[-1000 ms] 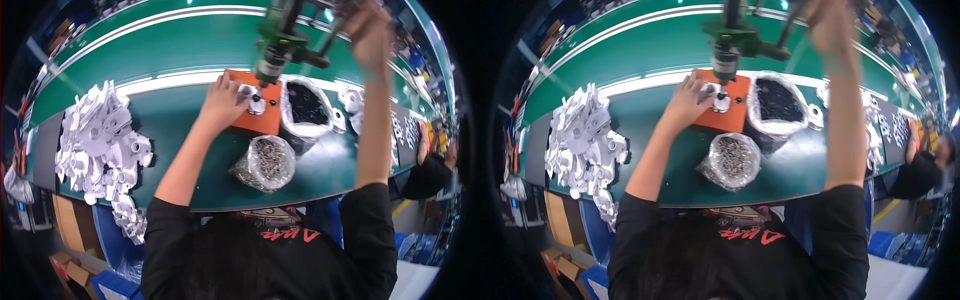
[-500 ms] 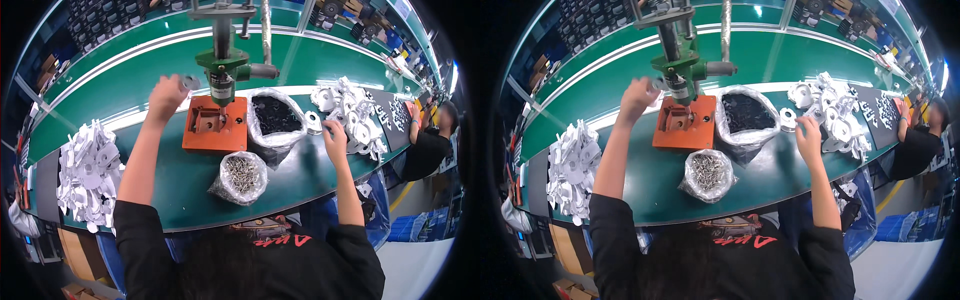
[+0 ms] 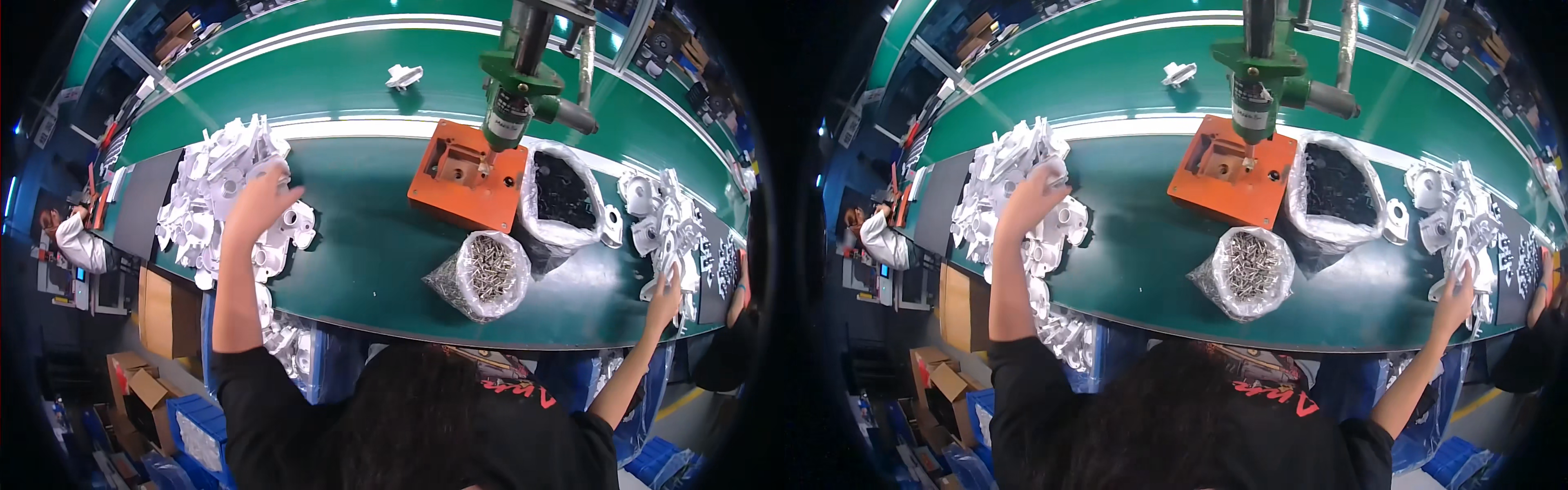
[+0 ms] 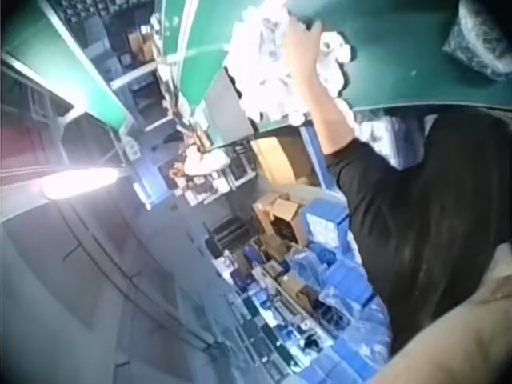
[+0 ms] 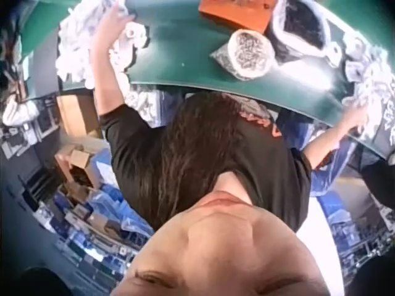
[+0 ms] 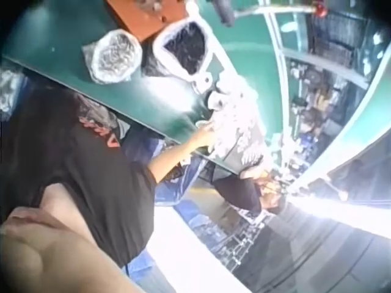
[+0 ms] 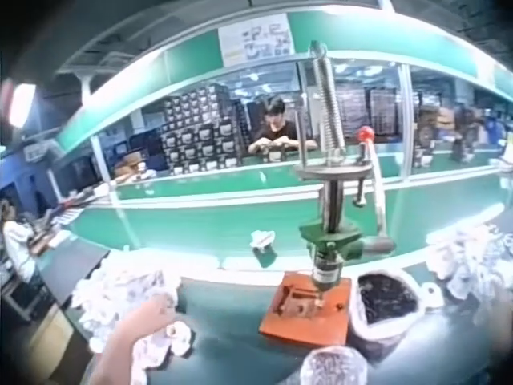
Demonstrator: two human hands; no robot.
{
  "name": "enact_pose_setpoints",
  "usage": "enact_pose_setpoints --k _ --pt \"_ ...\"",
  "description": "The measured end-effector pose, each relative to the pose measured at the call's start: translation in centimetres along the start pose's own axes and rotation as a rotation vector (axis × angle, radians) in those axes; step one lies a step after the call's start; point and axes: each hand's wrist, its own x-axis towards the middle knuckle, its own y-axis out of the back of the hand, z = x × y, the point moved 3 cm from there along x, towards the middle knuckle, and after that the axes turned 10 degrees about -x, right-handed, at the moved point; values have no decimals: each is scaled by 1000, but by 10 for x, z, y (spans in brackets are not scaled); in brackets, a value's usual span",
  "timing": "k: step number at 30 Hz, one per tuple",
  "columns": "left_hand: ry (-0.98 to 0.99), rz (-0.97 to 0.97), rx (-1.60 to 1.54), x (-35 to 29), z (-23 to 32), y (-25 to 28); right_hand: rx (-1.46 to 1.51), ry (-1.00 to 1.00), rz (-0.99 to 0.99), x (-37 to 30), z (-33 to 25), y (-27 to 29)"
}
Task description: Assembling plastic components using a manual press machine and small fasteners.
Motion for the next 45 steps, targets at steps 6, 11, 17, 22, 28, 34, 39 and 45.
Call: enact_pose_setpoints --k 6,11,17,22,28,34,39,45 --pt "6 78 259 -34 -40 -32 197 -101 132 14 5 1" --pt "-18 57 419 -21 -56 -55 452 -238 252 13 7 17" --pt "-58 17 -41 -7 -19 -33 1010 -84 171 -33 -23 43" --pt "-166 -180 -870 -20 35 -49 1685 -99 -376 -80 -156 47" --pt "-469 -840 -1390 -69 144 -139 1853 -158 -1000 -130 -260 64" --pt "-489 -881 -1556 -99 180 -165 1807 -47 -1115 -146 -271 70" --pt "-403 -936 -1651 -95 171 -174 1816 -161 -1198 -147 -257 65" --pt "-438 -793 -1651 -99 178 -175 1818 -254 -1188 -156 -262 68"
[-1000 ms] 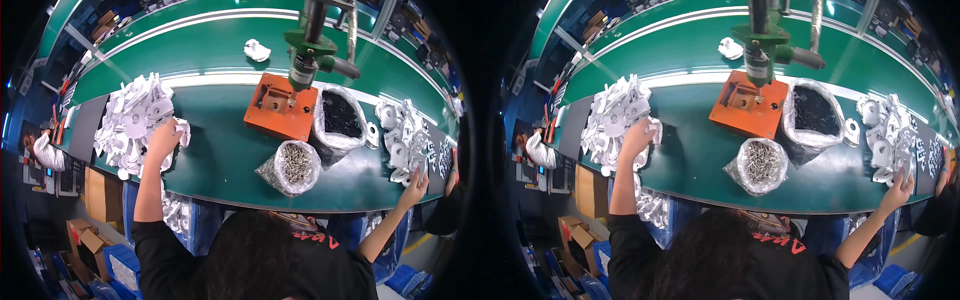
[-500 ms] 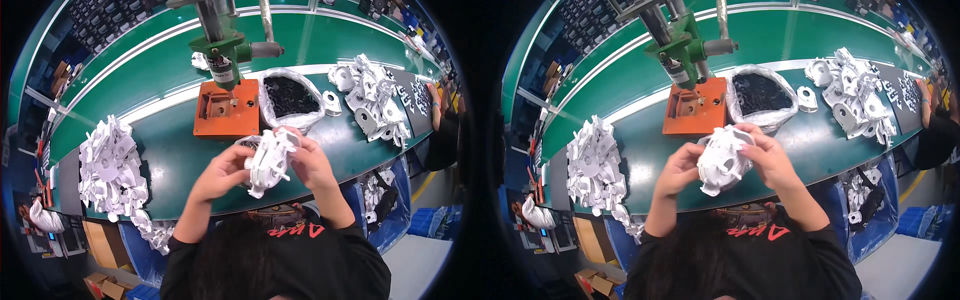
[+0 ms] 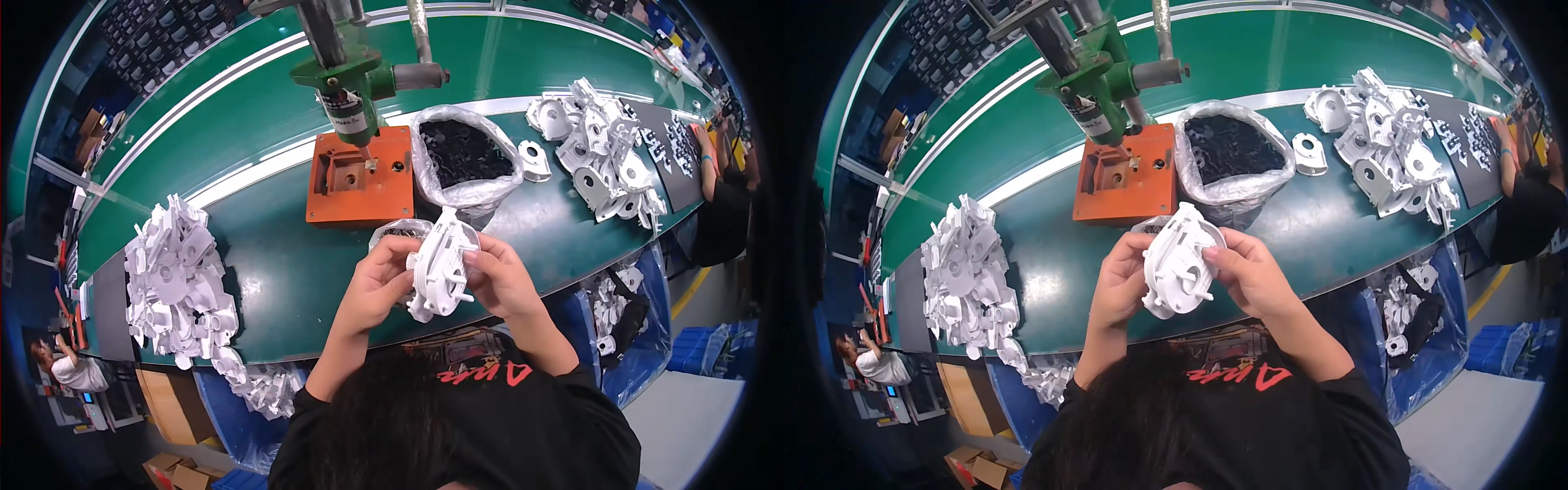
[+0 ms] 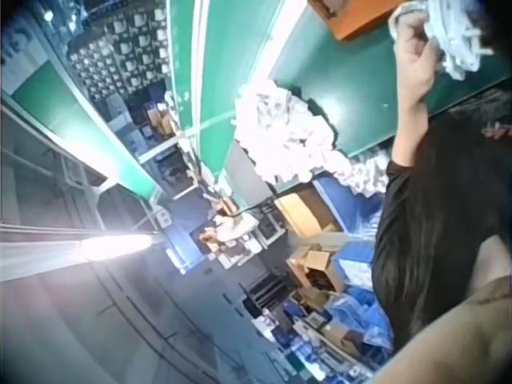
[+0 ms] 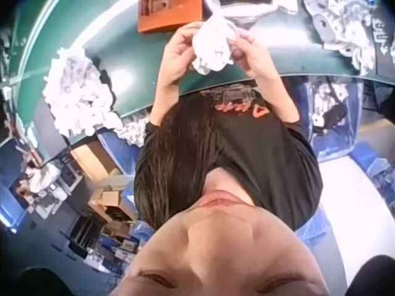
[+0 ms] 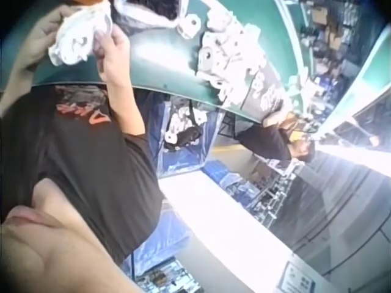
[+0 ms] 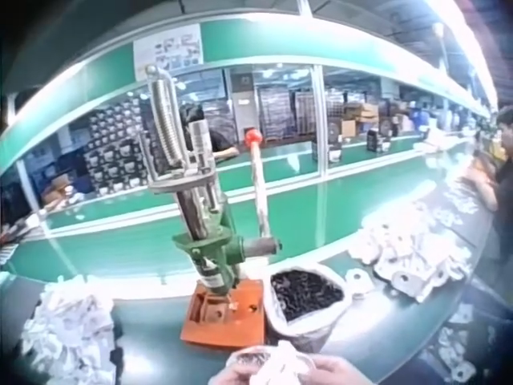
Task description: Assembling plastic components using a manual press machine and small fasteners.
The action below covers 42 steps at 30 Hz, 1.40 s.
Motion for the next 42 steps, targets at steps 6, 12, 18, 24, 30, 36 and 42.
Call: enact_pose_setpoints --k 6,12,18,24,30,36,42 --pt "31 -16 -15 -5 -2 3 131 66 -1 0 -7 -3" --pt "-108 56 133 -7 2 -11 119 -11 -8 -1 -1 -8" --pt "-52 28 175 -7 11 -11 133 -3 10 4 6 -1" --pt "-76 59 149 -7 6 -17 264 -30 -120 -1 -5 -6" --pt "-74 18 187 -7 3 -24 117 -18 -18 0 2 -10" --pt "-156 54 90 -12 1 -13 104 44 -113 -1 -2 -19" --pt "-230 232 -436 -8 3 -21 115 39 -207 11 3 -19"
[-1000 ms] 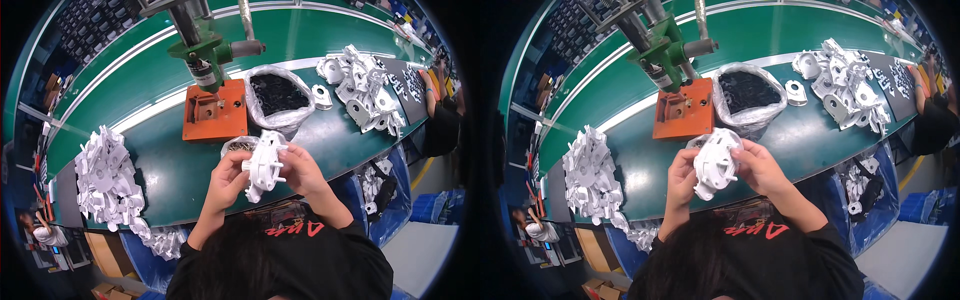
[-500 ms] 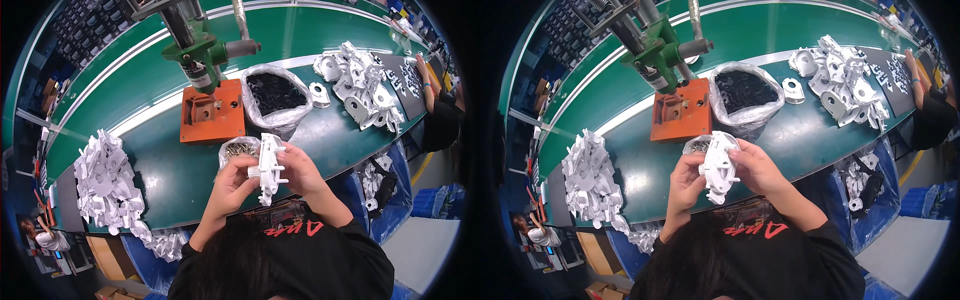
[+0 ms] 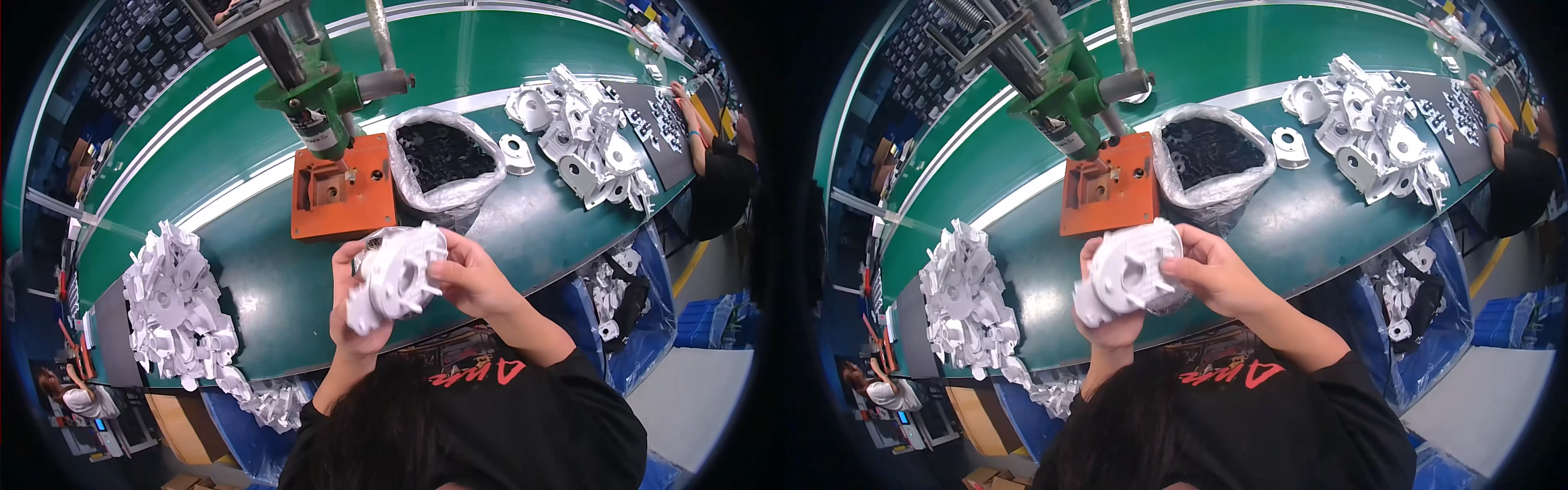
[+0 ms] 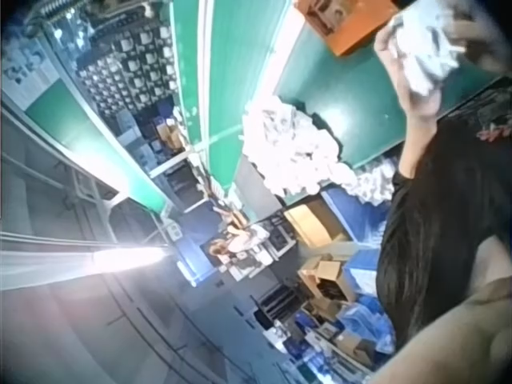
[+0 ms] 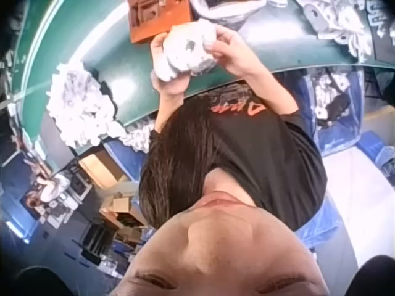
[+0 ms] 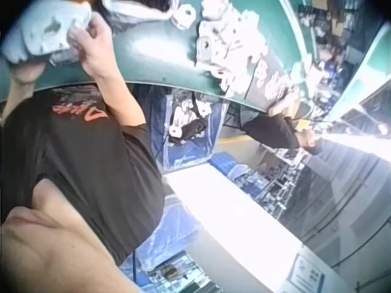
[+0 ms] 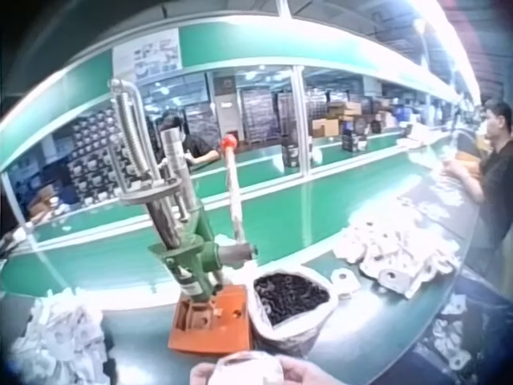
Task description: Assembling plastic components using a manual press machine and small fasteners.
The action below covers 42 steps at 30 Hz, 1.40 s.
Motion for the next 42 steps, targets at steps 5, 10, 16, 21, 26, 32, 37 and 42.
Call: enact_pose_setpoints --k 5,10,16,21,26,32,37,42 --pt "-148 37 168 1 -8 8 -353 99 82 10 -3 -4" --pt "-334 46 397 8 14 14 -749 242 1 19 -14 0" --pt "-609 -87 1690 41 73 21 -1583 548 523 79 -46 71" --pt "-551 -322 2138 87 72 20 -1910 346 424 134 -43 95" --pt "-488 -286 2232 109 70 37 -1721 226 290 159 -43 113" --pt "-335 -296 2128 108 64 34 -1514 412 332 146 -49 127" --pt "-412 -361 2186 107 77 39 -1152 196 318 132 -61 107" --pt "-431 -433 2268 104 72 31 -1115 356 382 125 -63 81"
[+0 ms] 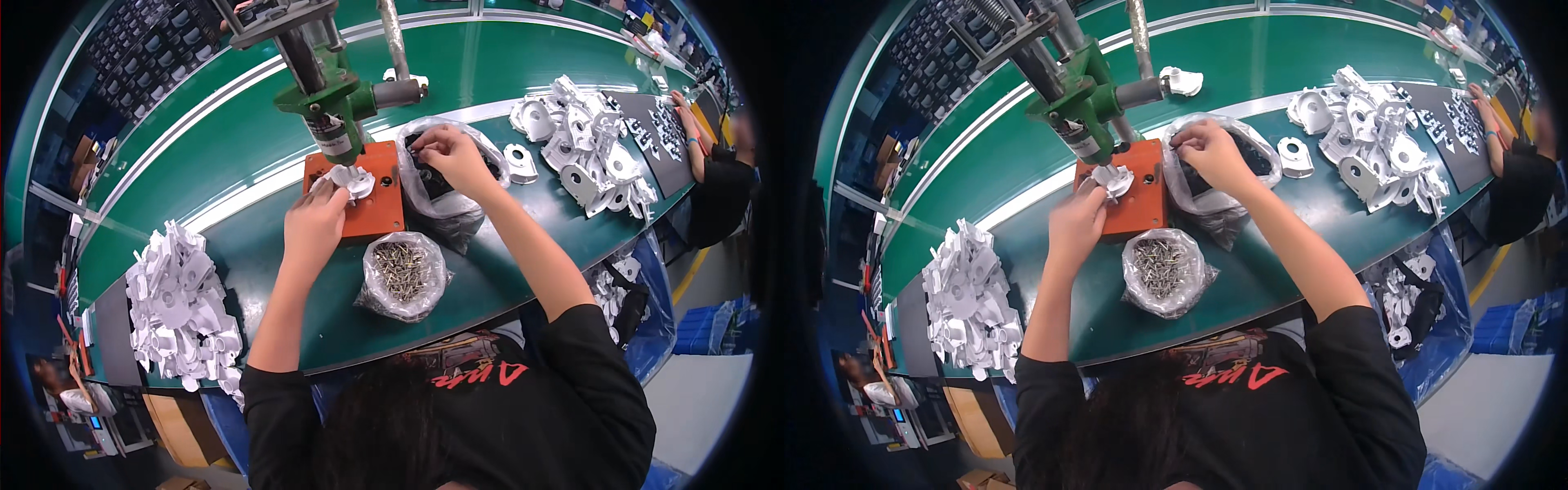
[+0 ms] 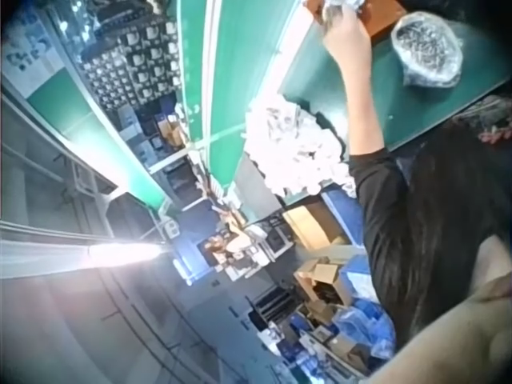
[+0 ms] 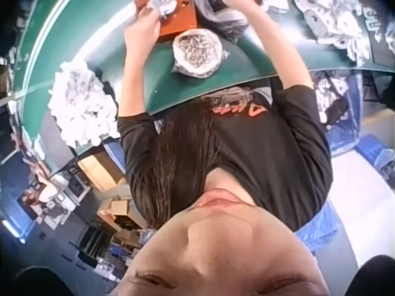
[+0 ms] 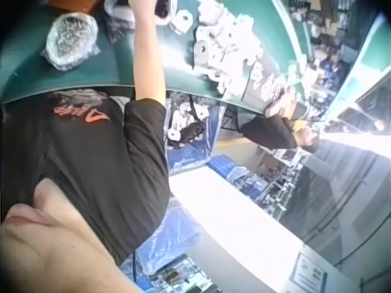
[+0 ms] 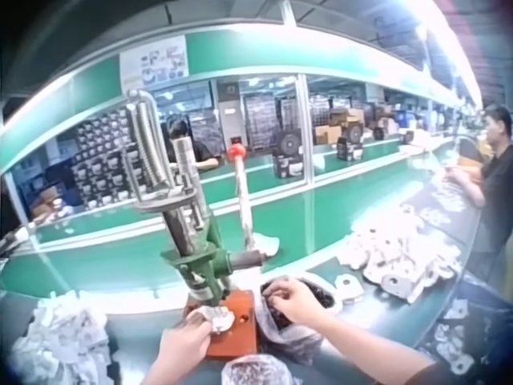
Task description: Assembling plastic components using a manual press machine and small fasteners.
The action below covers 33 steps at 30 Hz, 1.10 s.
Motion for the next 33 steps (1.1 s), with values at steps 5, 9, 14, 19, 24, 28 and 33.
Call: enact_pose_setpoints --k 5,9,14,19,24,28,33 --pt "-26 78 98 -2 -1 -2 14 84 -83 -10 -11 -22" --pt "-125 97 112 -3 -7 -12 -57 99 -70 -16 -22 -33" --pt "-104 90 -88 -13 -18 -17 -109 245 -15 -16 -30 -53" --pt "-68 193 -155 -18 -16 -27 -166 360 5 -6 -24 -72" --pt "-46 272 -133 -23 -18 -29 -354 602 28 -9 -28 -77" --pt "-78 301 -134 -22 -22 -30 -376 609 76 -11 -30 -78" --pt "-88 305 -123 -23 -23 -30 -387 518 127 -7 -30 -80"
